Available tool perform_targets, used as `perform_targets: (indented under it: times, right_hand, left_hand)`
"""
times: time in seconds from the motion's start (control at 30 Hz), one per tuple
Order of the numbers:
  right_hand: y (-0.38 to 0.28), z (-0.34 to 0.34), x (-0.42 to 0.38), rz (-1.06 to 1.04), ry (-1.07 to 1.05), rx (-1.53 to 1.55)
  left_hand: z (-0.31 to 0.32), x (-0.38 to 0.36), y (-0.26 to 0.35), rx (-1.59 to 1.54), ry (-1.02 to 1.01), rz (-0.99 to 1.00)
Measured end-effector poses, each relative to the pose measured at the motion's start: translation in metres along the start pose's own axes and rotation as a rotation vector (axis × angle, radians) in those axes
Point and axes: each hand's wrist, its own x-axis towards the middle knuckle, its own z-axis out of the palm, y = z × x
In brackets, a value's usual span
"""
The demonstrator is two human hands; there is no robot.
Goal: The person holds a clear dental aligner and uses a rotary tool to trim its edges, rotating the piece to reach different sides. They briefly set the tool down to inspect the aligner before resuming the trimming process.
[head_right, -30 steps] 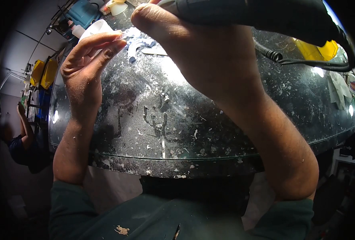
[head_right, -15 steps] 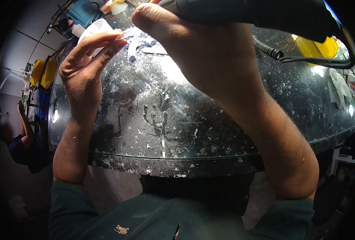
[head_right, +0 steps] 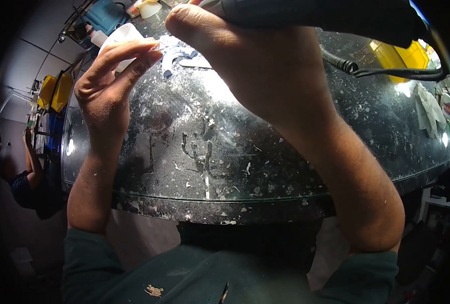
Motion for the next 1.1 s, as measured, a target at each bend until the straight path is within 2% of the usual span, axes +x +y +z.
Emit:
perform_targets:
  times: [0.07, 0.1, 0.4, 0.7, 0.77, 0.87, 0.97, 1.1]
  right_hand:
    - [-0.003, -0.007, 0.002, 0.130, -0.086, 0.179]
    - [-0.003, -0.007, 0.002, 0.130, -0.086, 0.179]
    - [-0.006, 0.003, -0.002, -0.173, 0.039, -0.046]
    - [-0.010, 0.005, -0.001, -0.020, 0.064, -0.181]
    - [0.001, 0.003, -0.001, 0.011, 0.030, -0.008]
    - [-0.006, -0.008, 0.000, 0.046, -0.057, 0.104]
    - [0.007, 0.001, 0.005, 0.125, -0.053, 0.174]
    - [-0.023, -0.003, 0.008, 0.159, 0.012, 0.020]
  left_hand:
    - [0.000, 0.000, -0.001, -0.008, -0.001, 0.012]
    - [0.000, 0.000, -0.001, -0.008, -0.001, 0.011]
    - [-0.001, -0.003, 0.000, -0.038, -0.001, -0.108]
    - [-0.001, -0.004, -0.003, -0.069, -0.009, -0.149]
    - [-0.002, -0.004, -0.002, -0.065, -0.007, -0.160]
    - [-0.002, -0.004, -0.003, -0.069, -0.009, -0.154]
    - [-0.003, -0.004, -0.006, -0.081, -0.015, -0.140]
    - [-0.002, -0.005, -0.005, -0.069, -0.012, -0.121]
